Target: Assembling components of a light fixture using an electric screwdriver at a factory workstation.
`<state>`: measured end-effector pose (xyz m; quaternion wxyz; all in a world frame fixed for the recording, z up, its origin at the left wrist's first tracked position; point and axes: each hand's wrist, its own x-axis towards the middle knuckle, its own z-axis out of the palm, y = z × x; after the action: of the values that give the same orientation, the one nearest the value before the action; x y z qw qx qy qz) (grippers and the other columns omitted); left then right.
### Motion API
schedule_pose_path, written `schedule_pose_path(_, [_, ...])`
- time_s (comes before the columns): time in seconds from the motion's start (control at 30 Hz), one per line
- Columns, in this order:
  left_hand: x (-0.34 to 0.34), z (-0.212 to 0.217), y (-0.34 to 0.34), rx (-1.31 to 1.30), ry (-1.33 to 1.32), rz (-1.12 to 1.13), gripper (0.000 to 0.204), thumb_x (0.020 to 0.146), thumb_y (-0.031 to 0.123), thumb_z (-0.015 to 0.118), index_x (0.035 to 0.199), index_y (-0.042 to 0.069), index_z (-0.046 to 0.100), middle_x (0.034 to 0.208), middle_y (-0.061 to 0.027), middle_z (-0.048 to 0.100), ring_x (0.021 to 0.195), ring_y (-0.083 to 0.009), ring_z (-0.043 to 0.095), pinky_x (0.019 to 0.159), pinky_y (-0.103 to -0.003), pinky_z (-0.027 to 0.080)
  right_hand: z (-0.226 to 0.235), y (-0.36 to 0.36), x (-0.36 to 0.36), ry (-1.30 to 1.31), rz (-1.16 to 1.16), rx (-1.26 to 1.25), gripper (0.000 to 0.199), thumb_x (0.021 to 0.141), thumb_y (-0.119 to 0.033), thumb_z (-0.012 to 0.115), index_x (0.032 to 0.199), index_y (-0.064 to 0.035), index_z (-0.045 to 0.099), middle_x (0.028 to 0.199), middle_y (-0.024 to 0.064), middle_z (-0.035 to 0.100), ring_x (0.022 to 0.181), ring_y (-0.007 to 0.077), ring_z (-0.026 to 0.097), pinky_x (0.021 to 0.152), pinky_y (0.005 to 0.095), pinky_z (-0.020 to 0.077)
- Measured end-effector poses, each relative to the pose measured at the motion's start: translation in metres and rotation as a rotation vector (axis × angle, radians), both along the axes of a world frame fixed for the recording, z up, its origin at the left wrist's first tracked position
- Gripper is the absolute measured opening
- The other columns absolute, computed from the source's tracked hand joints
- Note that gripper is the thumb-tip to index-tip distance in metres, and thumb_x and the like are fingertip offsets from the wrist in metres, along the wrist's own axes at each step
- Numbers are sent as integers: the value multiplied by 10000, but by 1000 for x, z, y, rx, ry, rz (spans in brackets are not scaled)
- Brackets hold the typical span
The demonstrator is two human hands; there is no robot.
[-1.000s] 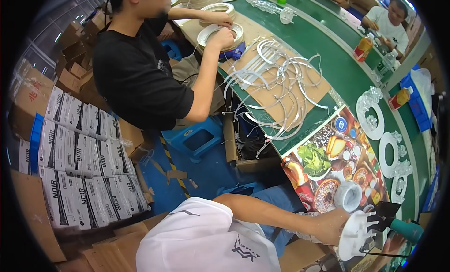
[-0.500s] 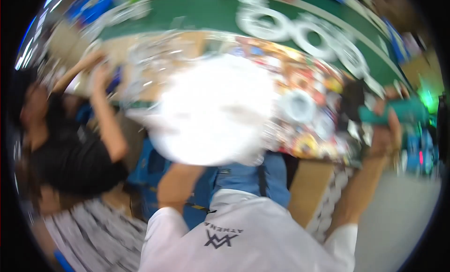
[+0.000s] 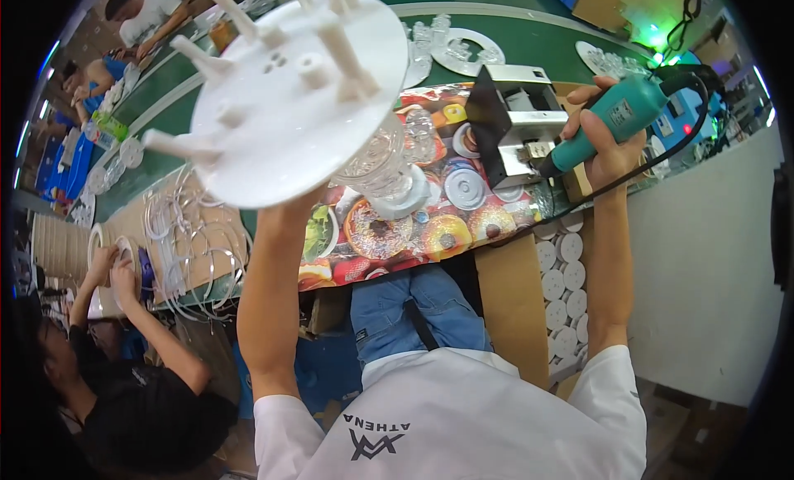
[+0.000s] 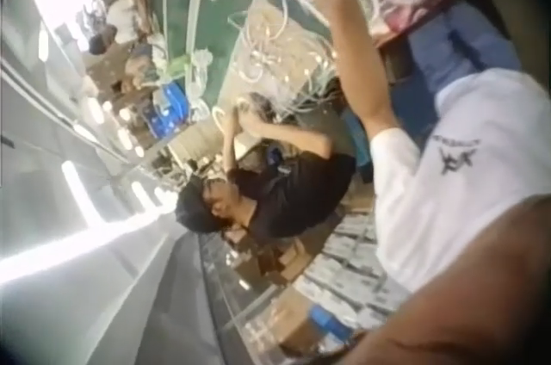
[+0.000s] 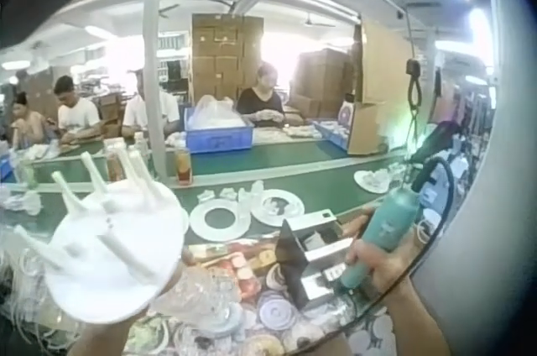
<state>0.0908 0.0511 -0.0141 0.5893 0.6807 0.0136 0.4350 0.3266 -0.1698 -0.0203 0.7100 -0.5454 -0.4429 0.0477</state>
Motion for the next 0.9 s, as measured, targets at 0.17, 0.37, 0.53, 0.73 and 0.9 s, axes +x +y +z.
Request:
schedule_pose_path(0.17, [20, -45, -1, 30, 168, 105, 285, 784, 136, 699, 1020, -2, 618, 883, -106, 657, 830, -188, 617, 786, -321, 497, 1, -15, 14, -80, -112, 12, 466, 780, -26, 642, 1208, 50, 475, 959, 186, 623, 614, 177, 586, 568, 285, 487])
schedule_pose_path(0.37, [28, -60, 4, 314, 216, 281, 322, 782, 175, 751, 1046, 26, 642, 906, -62, 672, 850, -162, 616, 806, -309, 494, -8, -8, 27, -24, -147, 65, 422, 793, -21, 638, 1178, 57, 482, 937, 174, 621, 612, 176, 585, 569, 296, 494])
schedule_pose_path(0.53, [28, -25, -21, 236, 717, 411, 415, 762, 217, 791, 1114, 55, 644, 952, -37, 676, 992, -142, 581, 919, -323, 441, -21, 4, 30, -22, -128, 98, 386, 793, -6, 640, 1146, 55, 496, 912, 160, 612, 610, 173, 587, 560, 287, 492])
schedule_pose_path(0.73, [15, -56, -9, 241, 667, 438, 424, 793, 205, 760, 1160, 55, 610, 1049, -60, 641, 1048, -174, 566, 946, -348, 436, -32, 15, 35, -46, -135, 53, 356, 790, -8, 648, 1113, 41, 505, 836, 125, 599, 578, 163, 575, 531, 285, 483])
schedule_pose_path(0.9, [16, -85, 4, 253, 611, 418, 434, 823, 192, 728, 1205, 54, 575, 1147, -83, 606, 1104, -206, 550, 973, -373, 431, -37, 9, 42, 4, -102, 3, 382, 777, -9, 655, 1123, 32, 499, 820, 126, 596, 558, 172, 568, 519, 297, 478])
